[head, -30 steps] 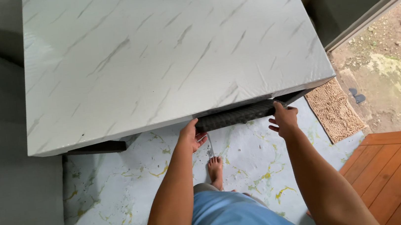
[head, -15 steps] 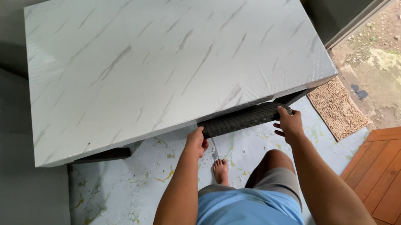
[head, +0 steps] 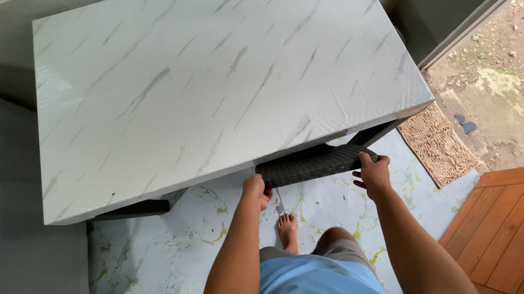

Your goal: Moving a chair away from and then back to a dining table.

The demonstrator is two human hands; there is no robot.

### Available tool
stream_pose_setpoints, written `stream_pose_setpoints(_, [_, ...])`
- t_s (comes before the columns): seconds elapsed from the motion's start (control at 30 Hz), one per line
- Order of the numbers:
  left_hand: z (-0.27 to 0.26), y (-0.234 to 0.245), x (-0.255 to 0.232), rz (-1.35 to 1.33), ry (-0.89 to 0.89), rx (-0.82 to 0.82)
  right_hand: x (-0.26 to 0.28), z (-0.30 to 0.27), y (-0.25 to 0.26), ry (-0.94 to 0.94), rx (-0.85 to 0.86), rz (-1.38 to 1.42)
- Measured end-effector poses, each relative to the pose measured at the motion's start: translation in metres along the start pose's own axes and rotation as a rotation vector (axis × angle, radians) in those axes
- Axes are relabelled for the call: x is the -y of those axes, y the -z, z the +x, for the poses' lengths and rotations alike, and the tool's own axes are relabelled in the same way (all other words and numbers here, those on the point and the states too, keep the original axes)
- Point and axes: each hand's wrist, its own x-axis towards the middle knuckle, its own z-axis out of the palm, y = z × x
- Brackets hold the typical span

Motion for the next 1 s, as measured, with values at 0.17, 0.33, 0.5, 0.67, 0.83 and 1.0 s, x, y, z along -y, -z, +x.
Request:
stream_pose_setpoints(0.17, [-0.015,0.001,0.012,-0.004,-0.033,-0.093,-0.018,-0.008,0.011,0.004,0.010,-0.027])
stream_pose_setpoints(0.33, [-0.030,0.009,0.031,0.017,-0.046,-0.161,-0.037,-0.024,0.027,-0.005,0.018,-0.054])
stream_pose_setpoints(0.5, [-0.045,0.031,0.065,0.115,-0.114,-0.169,-0.067,-0.033,0.047,-0.018,0.041,-0.085])
stream_pose_setpoints(0.67, [-0.075,0.053,0.096,0.128,-0.081,-0.164,-0.099,-0.050,0.069,-0.039,0.060,-0.097])
stream_pose_setpoints(0.83, [-0.093,0.071,0.124,0.118,-0.016,-0.210,-0.130,-0.065,0.087,-0.078,0.069,-0.109])
stream_pose_setpoints(1.0, [-0.120,0.083,0.141,0.177,0.008,-0.238,-0.150,-0.077,0.101,-0.132,0.078,-0.152])
